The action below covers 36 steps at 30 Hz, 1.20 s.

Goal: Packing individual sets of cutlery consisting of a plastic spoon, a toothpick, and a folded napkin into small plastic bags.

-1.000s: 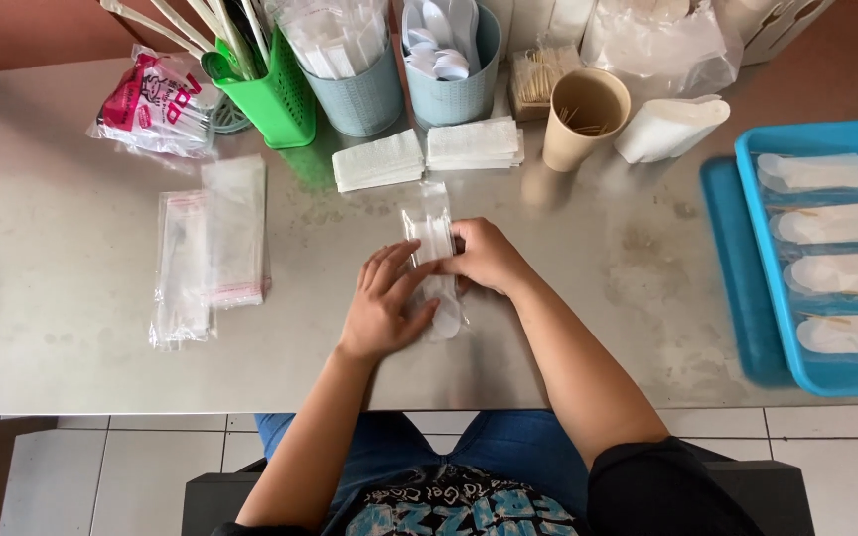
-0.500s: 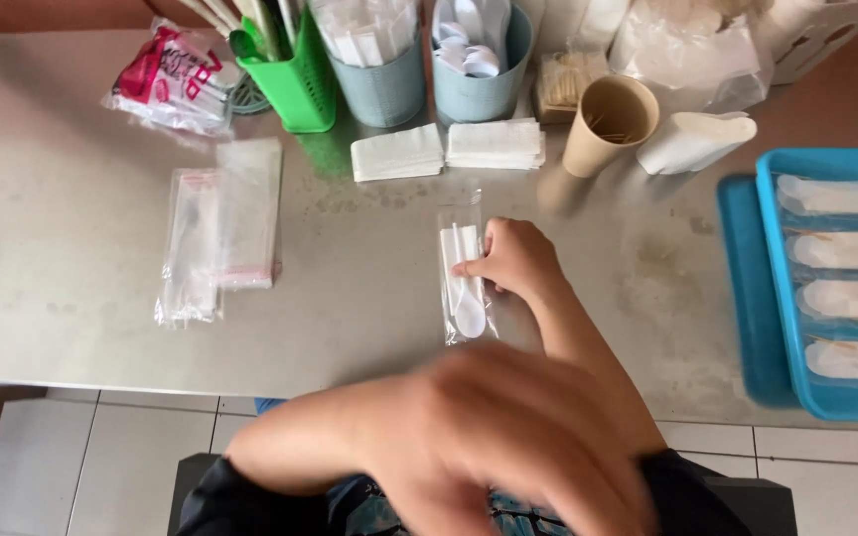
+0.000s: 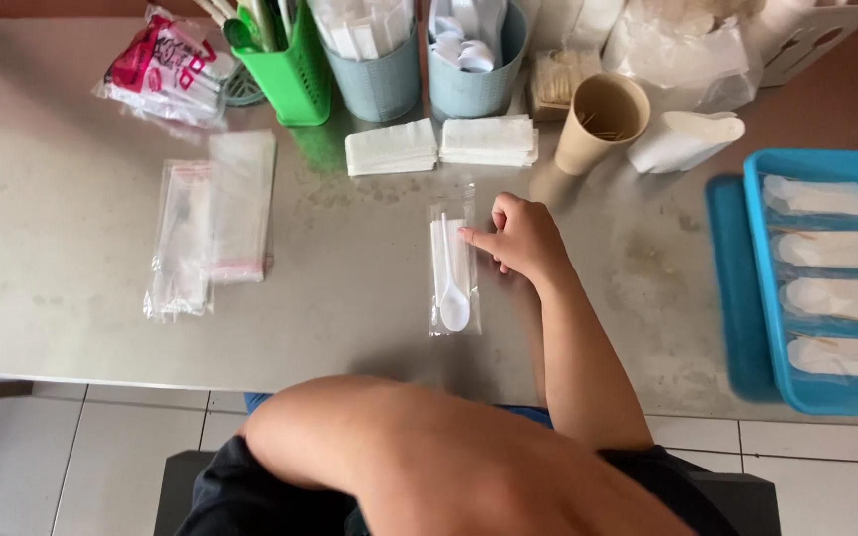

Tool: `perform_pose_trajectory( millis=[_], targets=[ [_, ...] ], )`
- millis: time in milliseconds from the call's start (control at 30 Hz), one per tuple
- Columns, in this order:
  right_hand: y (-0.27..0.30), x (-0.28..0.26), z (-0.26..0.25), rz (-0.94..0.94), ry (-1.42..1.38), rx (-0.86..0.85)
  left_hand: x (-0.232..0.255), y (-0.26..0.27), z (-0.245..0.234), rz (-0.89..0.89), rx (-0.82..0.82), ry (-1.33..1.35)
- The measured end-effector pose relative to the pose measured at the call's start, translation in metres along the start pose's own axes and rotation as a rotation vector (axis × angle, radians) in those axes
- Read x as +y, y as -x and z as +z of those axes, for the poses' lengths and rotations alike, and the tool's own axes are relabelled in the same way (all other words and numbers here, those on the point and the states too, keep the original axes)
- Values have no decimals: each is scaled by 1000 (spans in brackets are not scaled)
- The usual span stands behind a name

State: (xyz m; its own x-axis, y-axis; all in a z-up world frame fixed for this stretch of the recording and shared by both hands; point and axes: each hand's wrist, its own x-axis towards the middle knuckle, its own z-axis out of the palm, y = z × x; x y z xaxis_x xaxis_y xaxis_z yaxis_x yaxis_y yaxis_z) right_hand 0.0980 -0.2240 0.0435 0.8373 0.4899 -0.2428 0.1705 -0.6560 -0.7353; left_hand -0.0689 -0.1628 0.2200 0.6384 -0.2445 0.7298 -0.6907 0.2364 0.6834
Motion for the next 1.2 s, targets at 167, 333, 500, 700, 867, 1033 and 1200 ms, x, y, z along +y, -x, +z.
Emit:
perform_pose_trajectory(
  millis=[167, 333, 500, 700, 867, 1033, 1200],
  targets=[
    [-22, 51, -8, -141, -181, 308, -26, 27, -34, 8, 38, -56],
    [-43, 106, -20, -259, -128, 1204, -77, 75, -94, -142, 130, -443],
    [-55, 91, -16, -266, -170, 1125, -144, 174, -155, -421, 312, -797],
    [-78, 95, -10, -213, -345, 961, -169, 204, -164, -583, 379, -914],
    [-75, 95, -15, -359, -333, 1107, -163, 165, -143, -509, 301, -928],
    [-61, 68, -23, -810, -313, 1200, -155, 88, -106, -115, 74, -1030],
    [-65, 76, -18, -842, -175, 1187, -186, 33, -79, 22, 37, -1232]
  ],
)
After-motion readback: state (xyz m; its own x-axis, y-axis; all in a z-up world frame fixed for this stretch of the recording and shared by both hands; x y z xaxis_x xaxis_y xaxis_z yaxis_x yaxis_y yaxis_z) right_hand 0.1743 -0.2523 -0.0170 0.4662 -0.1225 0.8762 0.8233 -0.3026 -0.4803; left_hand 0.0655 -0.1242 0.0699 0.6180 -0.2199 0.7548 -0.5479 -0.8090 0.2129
